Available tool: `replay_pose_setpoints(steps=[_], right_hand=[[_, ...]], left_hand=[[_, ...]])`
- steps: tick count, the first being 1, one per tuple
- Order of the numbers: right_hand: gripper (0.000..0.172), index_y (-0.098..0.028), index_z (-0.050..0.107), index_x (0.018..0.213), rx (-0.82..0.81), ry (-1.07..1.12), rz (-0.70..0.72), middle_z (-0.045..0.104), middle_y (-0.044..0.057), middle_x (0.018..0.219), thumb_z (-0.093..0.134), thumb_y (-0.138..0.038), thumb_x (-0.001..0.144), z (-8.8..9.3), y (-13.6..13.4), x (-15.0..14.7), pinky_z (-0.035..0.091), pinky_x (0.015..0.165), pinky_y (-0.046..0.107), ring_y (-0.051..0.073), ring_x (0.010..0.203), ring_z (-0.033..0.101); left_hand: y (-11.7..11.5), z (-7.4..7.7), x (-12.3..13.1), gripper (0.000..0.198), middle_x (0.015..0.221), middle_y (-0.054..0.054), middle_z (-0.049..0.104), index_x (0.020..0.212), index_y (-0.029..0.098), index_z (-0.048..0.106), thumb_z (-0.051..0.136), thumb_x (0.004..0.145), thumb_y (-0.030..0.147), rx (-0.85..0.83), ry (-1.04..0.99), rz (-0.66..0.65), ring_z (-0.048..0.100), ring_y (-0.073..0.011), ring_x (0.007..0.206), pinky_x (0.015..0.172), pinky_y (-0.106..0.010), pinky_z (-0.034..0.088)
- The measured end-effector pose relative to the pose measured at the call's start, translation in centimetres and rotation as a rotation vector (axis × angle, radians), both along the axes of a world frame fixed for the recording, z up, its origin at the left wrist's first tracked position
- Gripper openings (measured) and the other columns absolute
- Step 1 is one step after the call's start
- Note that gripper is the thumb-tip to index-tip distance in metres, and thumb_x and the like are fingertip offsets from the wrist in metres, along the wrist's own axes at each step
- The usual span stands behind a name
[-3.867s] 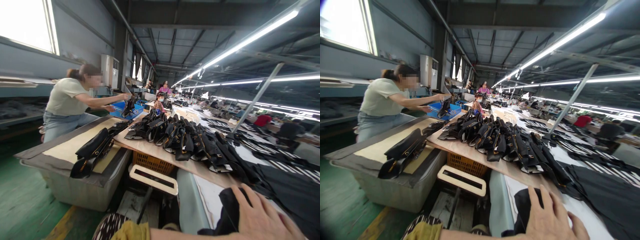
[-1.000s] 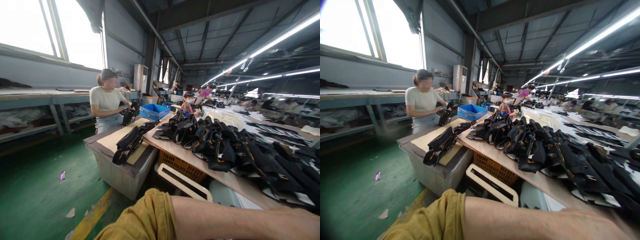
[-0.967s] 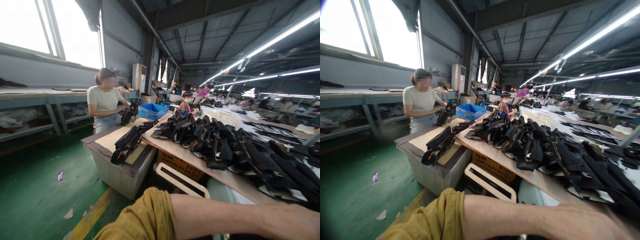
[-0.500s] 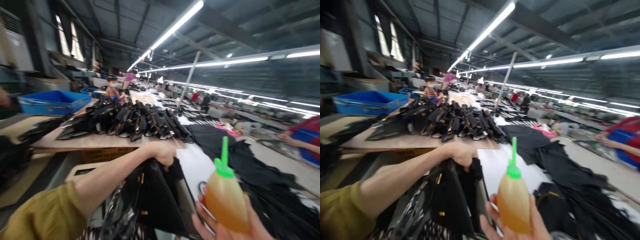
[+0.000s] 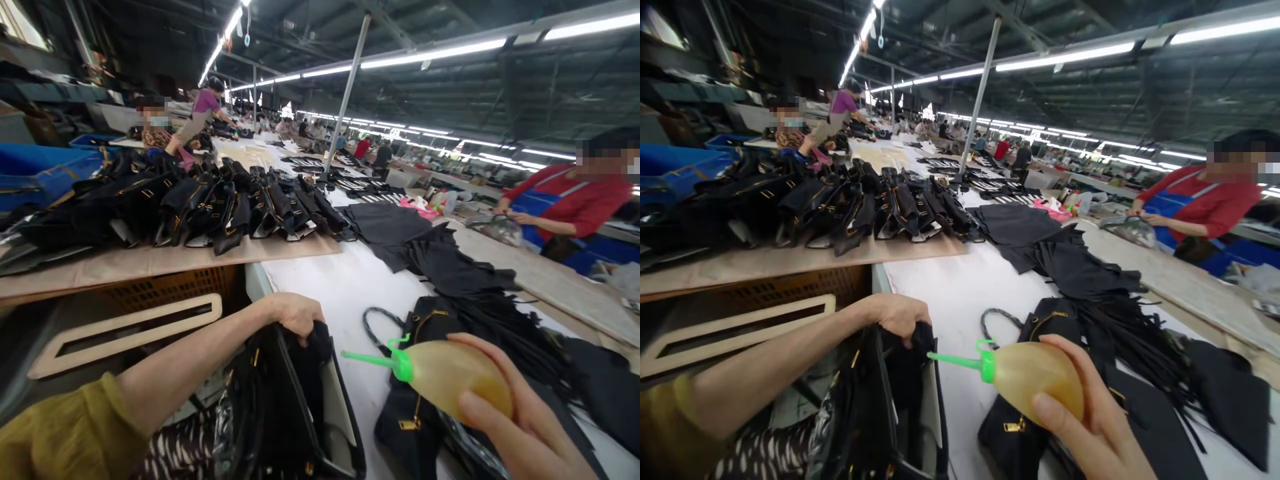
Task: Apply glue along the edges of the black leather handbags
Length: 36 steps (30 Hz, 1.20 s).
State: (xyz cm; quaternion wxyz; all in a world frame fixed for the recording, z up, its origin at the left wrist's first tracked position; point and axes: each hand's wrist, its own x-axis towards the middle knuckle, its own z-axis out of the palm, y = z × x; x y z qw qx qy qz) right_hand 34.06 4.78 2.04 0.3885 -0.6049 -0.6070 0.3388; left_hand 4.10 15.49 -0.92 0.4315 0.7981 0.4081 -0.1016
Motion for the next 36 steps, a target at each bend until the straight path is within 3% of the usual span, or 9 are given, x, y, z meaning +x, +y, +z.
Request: replay_pose_setpoints(steps=[3, 6, 9, 14, 17, 27, 36], right_hand=[[0.061, -0.038, 0.045, 0.125, -0.048, -0.129, -0.034, 0.059, -0.001, 0.117, 0.062, -0.06, 0.071, 0.4, 0.1, -0.3, 0.047, 0.087, 0.034, 0.026, 0.099, 0.058], [0.061, -0.04, 0.046, 0.124, 0.009, -0.204, -0.053, 0.059, -0.002, 0.117, 0.06, -0.063, 0.07, 0.9, 0.3, -0.8, 0.048, 0.085, 0.034, 0.026, 0.097, 0.058], [0.056, -0.04, 0.047, 0.123, 0.119, -0.344, 0.032, 0.062, -0.001, 0.111, 0.058, -0.061, 0.072, 1.2, 0.7, -1.0, 0.054, 0.072, 0.031, 0.025, 0.09, 0.062], [0.049, -0.037, 0.05, 0.121, 0.357, -0.534, 0.183, 0.064, 0.002, 0.108, 0.058, -0.055, 0.077, 1.7, 1.0, -1.3, 0.057, 0.067, 0.032, 0.026, 0.086, 0.065], [0.047, -0.035, 0.05, 0.121, 0.422, -0.571, 0.22, 0.066, 0.003, 0.105, 0.057, -0.053, 0.079, 2.1, 1.1, -1.8, 0.058, 0.063, 0.032, 0.027, 0.082, 0.066], [0.044, -0.03, 0.047, 0.123, 0.568, -0.699, 0.362, 0.063, 0.005, 0.111, 0.054, -0.051, 0.084, 3.2, 2.0, -3.7, 0.056, 0.07, 0.032, 0.026, 0.09, 0.064], [0.041, -0.028, 0.046, 0.122, 0.588, -0.728, 0.413, 0.061, 0.007, 0.111, 0.053, -0.047, 0.086, 3.4, 2.3, -4.6, 0.054, 0.077, 0.031, 0.025, 0.091, 0.063]], left_hand=[[-0.2, -0.2, -0.5, 0.032, 0.072, 0.002, 0.069, 0.087, 0.015, 0.071, 0.062, 0.058, 0.008, -0.004, -0.022, 0.023, 0.057, -0.0147, 0.067, 0.056, -0.02, 0.045], [-0.5, -0.1, -1.0, 0.033, 0.072, 0.003, 0.068, 0.088, 0.016, 0.071, 0.061, 0.057, 0.009, -0.003, -0.038, 0.042, 0.056, -0.0141, 0.066, 0.059, -0.02, 0.045], [-0.6, 0.0, -1.1, 0.031, 0.066, 0.003, 0.067, 0.084, 0.015, 0.071, 0.061, 0.056, 0.008, 0.001, -0.047, 0.044, 0.055, -0.0141, 0.063, 0.058, -0.021, 0.046], [-0.3, -0.2, -0.7, 0.028, 0.058, 0.004, 0.064, 0.076, 0.015, 0.072, 0.06, 0.052, 0.005, 0.006, -0.068, 0.036, 0.054, -0.0137, 0.059, 0.056, -0.021, 0.046], [0.0, -0.3, -0.4, 0.029, 0.057, 0.004, 0.064, 0.073, 0.015, 0.072, 0.059, 0.051, 0.003, -0.008, -0.082, 0.024, 0.055, -0.0142, 0.058, 0.056, -0.022, 0.047], [0.5, -1.1, -0.4, 0.03, 0.058, 0.003, 0.064, 0.078, 0.014, 0.072, 0.061, 0.052, 0.002, -0.042, -0.091, -0.019, 0.057, -0.0167, 0.064, 0.054, -0.022, 0.046], [0.5, -1.1, -0.4, 0.03, 0.057, 0.003, 0.062, 0.078, 0.013, 0.071, 0.058, 0.053, 0.001, -0.046, -0.074, -0.031, 0.056, -0.0164, 0.065, 0.052, -0.021, 0.044]])
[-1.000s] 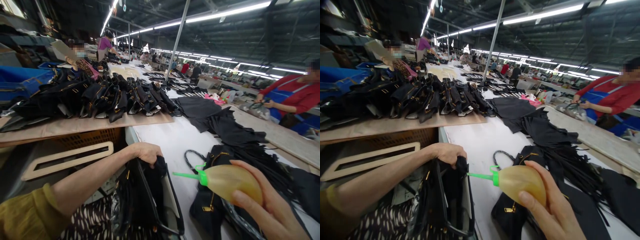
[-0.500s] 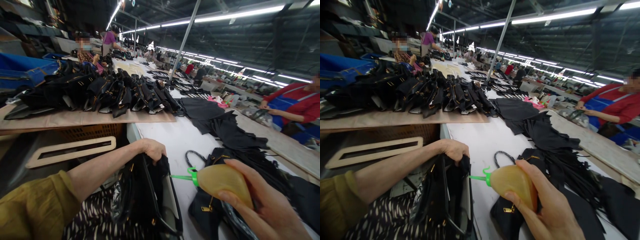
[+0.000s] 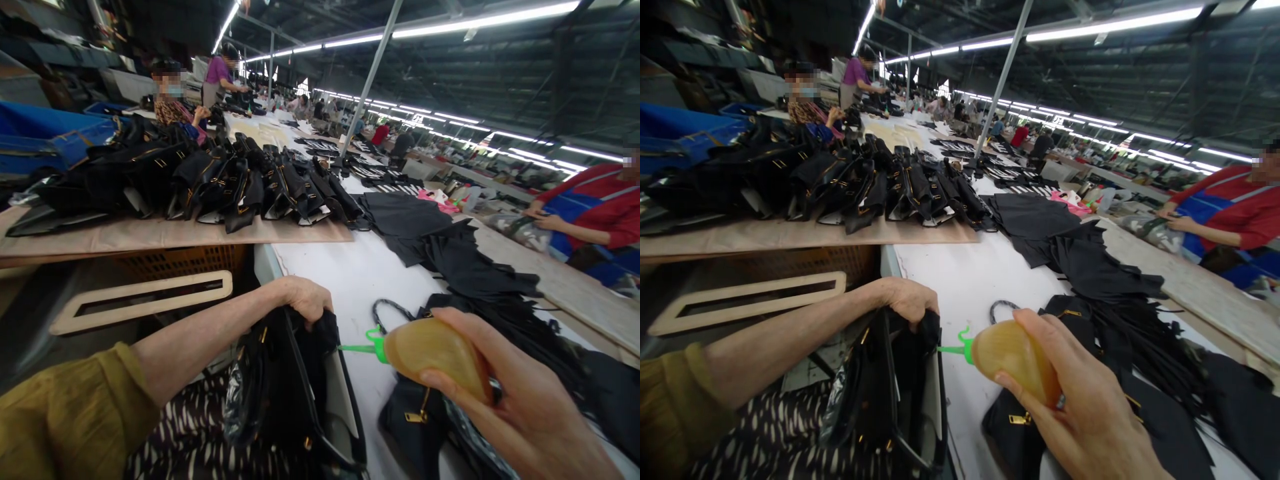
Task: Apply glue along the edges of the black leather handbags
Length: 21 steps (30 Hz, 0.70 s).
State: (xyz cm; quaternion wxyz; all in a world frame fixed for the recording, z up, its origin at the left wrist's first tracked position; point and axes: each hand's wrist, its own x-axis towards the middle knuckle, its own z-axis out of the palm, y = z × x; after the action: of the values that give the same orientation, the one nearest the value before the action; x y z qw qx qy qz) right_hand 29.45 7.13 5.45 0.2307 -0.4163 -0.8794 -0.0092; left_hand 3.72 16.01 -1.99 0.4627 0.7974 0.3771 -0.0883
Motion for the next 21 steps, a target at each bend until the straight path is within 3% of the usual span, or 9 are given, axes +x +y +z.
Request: replay_pose_setpoints(steps=[7, 13, 21], right_hand=[[0.035, -0.025, 0.044, 0.121, 0.01, -0.048, 0.106, 0.059, 0.006, 0.103, 0.051, -0.038, 0.089, 0.8, 0.2, -1.2, 0.052, 0.066, 0.022, 0.019, 0.083, 0.063], [0.042, -0.021, 0.041, 0.126, 0.072, -0.166, 0.167, 0.055, 0.009, 0.112, 0.051, -0.028, 0.086, 0.4, 0.0, -0.2, 0.052, 0.076, 0.026, 0.022, 0.092, 0.061], [0.046, -0.023, 0.042, 0.128, 0.064, -0.239, 0.165, 0.055, 0.011, 0.116, 0.05, -0.031, 0.084, 0.3, -0.6, 0.7, 0.055, 0.073, 0.032, 0.027, 0.097, 0.061]], left_hand=[[0.0, -0.1, 0.1, 0.033, 0.064, 0.002, 0.067, 0.082, 0.012, 0.071, 0.057, 0.054, 0.002, -0.016, 0.008, -0.021, 0.058, -0.0166, 0.067, 0.055, -0.022, 0.047], [0.1, -0.4, 0.3, 0.037, 0.071, 0.001, 0.07, 0.086, 0.012, 0.071, 0.057, 0.054, 0.001, -0.031, 0.003, -0.03, 0.06, -0.0181, 0.072, 0.06, -0.023, 0.05], [0.1, -0.5, 0.6, 0.034, 0.067, 0.001, 0.069, 0.082, 0.013, 0.071, 0.057, 0.053, 0.001, -0.058, -0.003, -0.037, 0.059, -0.0179, 0.069, 0.058, -0.024, 0.05]])
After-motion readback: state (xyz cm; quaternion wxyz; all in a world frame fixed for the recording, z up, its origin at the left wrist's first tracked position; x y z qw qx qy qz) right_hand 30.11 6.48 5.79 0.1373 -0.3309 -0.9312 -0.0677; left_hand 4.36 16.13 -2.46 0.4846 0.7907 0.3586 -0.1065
